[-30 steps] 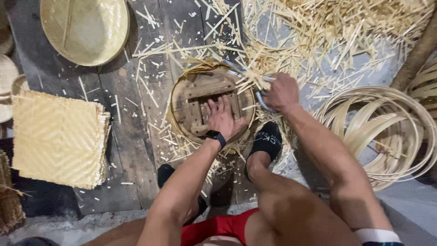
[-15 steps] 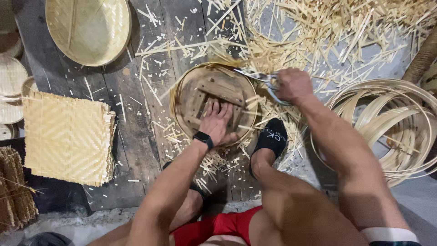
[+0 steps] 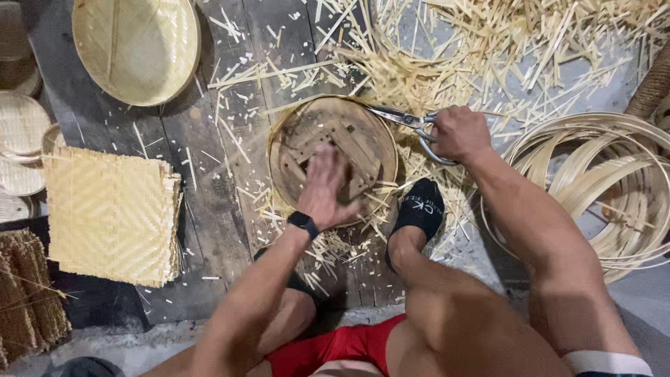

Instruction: The person places a woven bamboo mat into a circular wooden mold, then uses shears to trim the excess bamboo strips flush with the mold edge. The person repeats this process with multiple mats, stacking the finished pieces.

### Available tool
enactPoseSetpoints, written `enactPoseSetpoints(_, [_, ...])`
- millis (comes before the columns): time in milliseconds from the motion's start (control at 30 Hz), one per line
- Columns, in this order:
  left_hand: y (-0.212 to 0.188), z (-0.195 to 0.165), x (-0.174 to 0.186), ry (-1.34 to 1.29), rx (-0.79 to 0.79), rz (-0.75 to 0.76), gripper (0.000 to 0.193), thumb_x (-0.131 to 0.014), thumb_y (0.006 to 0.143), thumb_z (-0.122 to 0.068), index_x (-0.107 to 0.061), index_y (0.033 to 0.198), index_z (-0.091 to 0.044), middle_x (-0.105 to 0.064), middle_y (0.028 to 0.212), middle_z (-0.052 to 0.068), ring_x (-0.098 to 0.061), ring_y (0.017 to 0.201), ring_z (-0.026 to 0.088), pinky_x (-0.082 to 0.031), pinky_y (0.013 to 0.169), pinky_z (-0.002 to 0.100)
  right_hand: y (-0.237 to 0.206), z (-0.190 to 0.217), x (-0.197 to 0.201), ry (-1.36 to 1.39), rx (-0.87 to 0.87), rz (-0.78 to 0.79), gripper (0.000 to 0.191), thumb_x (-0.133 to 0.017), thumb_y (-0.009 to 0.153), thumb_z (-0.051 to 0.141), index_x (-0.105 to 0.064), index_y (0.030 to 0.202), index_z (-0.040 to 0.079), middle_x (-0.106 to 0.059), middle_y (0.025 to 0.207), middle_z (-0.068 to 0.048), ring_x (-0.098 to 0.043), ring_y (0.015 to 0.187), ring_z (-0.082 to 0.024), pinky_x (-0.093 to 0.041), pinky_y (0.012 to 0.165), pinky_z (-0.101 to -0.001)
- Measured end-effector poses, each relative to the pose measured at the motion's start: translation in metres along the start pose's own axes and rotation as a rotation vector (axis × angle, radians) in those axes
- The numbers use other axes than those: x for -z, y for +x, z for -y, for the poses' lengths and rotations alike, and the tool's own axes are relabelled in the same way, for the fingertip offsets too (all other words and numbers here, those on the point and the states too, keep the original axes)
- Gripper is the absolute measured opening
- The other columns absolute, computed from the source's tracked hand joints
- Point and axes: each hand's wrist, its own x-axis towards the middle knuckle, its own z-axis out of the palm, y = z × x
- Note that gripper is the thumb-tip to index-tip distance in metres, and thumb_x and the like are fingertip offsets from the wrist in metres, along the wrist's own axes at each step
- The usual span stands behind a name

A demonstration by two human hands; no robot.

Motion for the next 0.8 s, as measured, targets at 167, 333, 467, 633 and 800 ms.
enactPoseSetpoints(167, [0.049, -0.054, -0.032, -0.503, 0.562, -0.422, 0.139, -0.082, 0.074, -0.063, 0.008, 0.159, 0.002, 0.005, 0.168, 0.029, 0.017, 0.153, 0.049, -0.003, 0.123, 0.06, 0.005, 0.015, 0.001, -0.08, 0.091, -0.304, 0.055, -0.071, 0.082, 0.055, -0.069, 0.09, 0.0, -0.06, 0.08, -0.014, -0.059, 0.077, -0.027, -0.055, 0.071, -0.0421])
enactPoseSetpoints(333, [0.043, -0.046, -0.044, -0.422, 0.408, -0.406, 0.132, -0.083, 0.071, -0.037, 0.008, 0.161, -0.002, 0.004, 0.17, 0.027, 0.015, 0.155, 0.049, -0.003, 0.126, 0.061, 0.006, 0.018, -0.001, 0.027, 0.043, -0.12, 0.052, -0.065, 0.091, 0.05, -0.068, 0.116, 0.005, -0.067, 0.099, -0.017, -0.064, 0.09, -0.027, -0.056, 0.083, -0.044])
enactPoseSetpoints(467, [0.024, -0.037, -0.037, -0.379, 0.219, -0.366, 0.126, -0.082, 0.072, -0.028, 0.001, 0.163, -0.002, -0.004, 0.171, 0.026, 0.01, 0.157, 0.051, -0.006, 0.129, 0.059, -0.008, 0.001, -0.01, 0.029, 0.032, -0.187, 0.054, -0.073, 0.084, 0.051, -0.07, 0.115, 0.007, -0.066, 0.107, -0.017, -0.062, 0.102, -0.03, -0.055, 0.086, -0.0463])
enactPoseSetpoints(633, [0.026, -0.044, -0.032, -0.389, 0.186, -0.403, 0.126, -0.083, 0.075, -0.027, 0.001, 0.164, -0.001, -0.006, 0.172, 0.026, 0.007, 0.158, 0.052, -0.005, 0.129, 0.059, 0.0, 0.013, -0.015, -0.016, 0.038, -0.266, 0.054, -0.075, 0.079, 0.049, -0.071, 0.105, 0.002, -0.067, 0.092, -0.018, -0.065, 0.084, -0.031, -0.056, 0.073, -0.0451])
enactPoseSetpoints(800, [0.019, -0.028, -0.02, -0.35, 0.112, -0.287, 0.128, -0.084, 0.068, -0.026, 0.0, 0.162, -0.003, -0.007, 0.17, 0.026, 0.005, 0.156, 0.049, -0.004, 0.127, 0.059, -0.004, 0.005, -0.008, 0.099, -0.025, -0.03, 0.041, -0.069, 0.081, 0.038, -0.072, 0.113, 0.013, -0.066, 0.104, -0.016, -0.065, 0.099, -0.032, -0.056, 0.086, -0.0467])
